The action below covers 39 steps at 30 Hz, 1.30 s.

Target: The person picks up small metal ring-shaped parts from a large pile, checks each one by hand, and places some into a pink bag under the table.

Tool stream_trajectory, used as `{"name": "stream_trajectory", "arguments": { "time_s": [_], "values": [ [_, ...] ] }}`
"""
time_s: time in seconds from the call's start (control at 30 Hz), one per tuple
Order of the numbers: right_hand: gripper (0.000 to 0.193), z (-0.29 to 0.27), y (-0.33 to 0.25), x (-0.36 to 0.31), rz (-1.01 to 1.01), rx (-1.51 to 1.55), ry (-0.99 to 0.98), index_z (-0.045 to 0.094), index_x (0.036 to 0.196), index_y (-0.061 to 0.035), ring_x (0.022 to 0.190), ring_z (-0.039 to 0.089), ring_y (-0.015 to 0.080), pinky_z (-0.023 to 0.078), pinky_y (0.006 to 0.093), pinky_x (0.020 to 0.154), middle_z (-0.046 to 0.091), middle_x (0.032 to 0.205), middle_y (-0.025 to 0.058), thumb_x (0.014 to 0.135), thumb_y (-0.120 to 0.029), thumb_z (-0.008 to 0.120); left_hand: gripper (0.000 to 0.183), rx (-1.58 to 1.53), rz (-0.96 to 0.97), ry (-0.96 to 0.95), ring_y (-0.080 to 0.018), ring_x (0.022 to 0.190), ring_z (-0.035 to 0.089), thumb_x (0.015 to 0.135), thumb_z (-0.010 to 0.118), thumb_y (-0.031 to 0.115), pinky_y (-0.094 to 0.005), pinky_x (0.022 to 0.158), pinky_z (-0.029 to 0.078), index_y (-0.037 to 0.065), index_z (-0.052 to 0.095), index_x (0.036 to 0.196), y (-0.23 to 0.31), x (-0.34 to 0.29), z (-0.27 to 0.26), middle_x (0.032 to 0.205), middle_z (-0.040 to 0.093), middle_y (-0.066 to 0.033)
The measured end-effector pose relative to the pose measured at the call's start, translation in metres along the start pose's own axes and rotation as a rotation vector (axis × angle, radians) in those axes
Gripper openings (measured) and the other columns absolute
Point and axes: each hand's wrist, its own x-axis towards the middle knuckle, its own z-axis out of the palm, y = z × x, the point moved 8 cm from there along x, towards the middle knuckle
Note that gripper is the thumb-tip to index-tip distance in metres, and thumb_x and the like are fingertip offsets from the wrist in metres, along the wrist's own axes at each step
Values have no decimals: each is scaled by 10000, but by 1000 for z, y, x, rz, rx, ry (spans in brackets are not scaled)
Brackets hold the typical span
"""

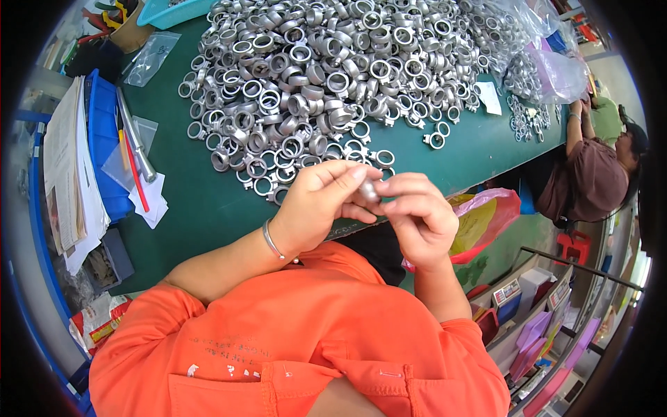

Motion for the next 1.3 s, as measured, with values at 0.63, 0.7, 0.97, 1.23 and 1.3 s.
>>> {"name": "stream_trajectory", "arguments": {
  "time_s": [0.63, 0.7, 0.97, 1.23, 1.3],
  "values": [
    [127, -5, 41, 1, 423, -125, -64, 628, 821, -18, 658, 555, 154, 441, 267, 591, 597, 723, 57, 706, -23, 683, 96, 242, 40, 100, -67, 587, 530, 822, 598, 62, -180, 470, 421, -8, 580, 886, 6, -4, -5, 709, 571, -32],
    [128, 0, 28, 4, 267, -183, -92, 622, 800, -22, 655, 557, 170, 444, 272, 590, 602, 718, 54, 691, -19, 689, 94, 277, 34, 91, -66, 594, 532, 811, 610, 55, -176, 479, 420, -8, 593, 879, 8, -4, -3, 740, 576, -33],
    [103, -2, 31, -2, 262, 20, 49, 575, 886, 7, 651, 543, 145, 440, 237, 596, 593, 752, 65, 785, 4, 594, 82, 505, 372, 6, -60, 673, 529, 780, 632, 15, -169, 562, 419, 3, 618, 860, 21, -10, 5, 849, 567, -30],
    [300, 4, 42, -7, 426, 512, 10, 465, 1083, 18, 760, 563, 133, 470, 237, 682, 569, 917, 105, 801, 55, 560, 88, 668, 405, 71, -56, 664, 520, 774, 625, 1, -174, 574, 421, 20, 582, 849, 26, -13, 6, 827, 562, -21],
    [324, -1, 35, -4, 310, 603, 178, 477, 1048, 9, 861, 579, 171, 488, 273, 753, 559, 1014, 143, 757, 96, 590, 123, 432, 258, 116, -53, 622, 548, 778, 623, 26, -173, 526, 435, 14, 577, 891, 16, -5, -5, 759, 586, -4]
  ]
}}
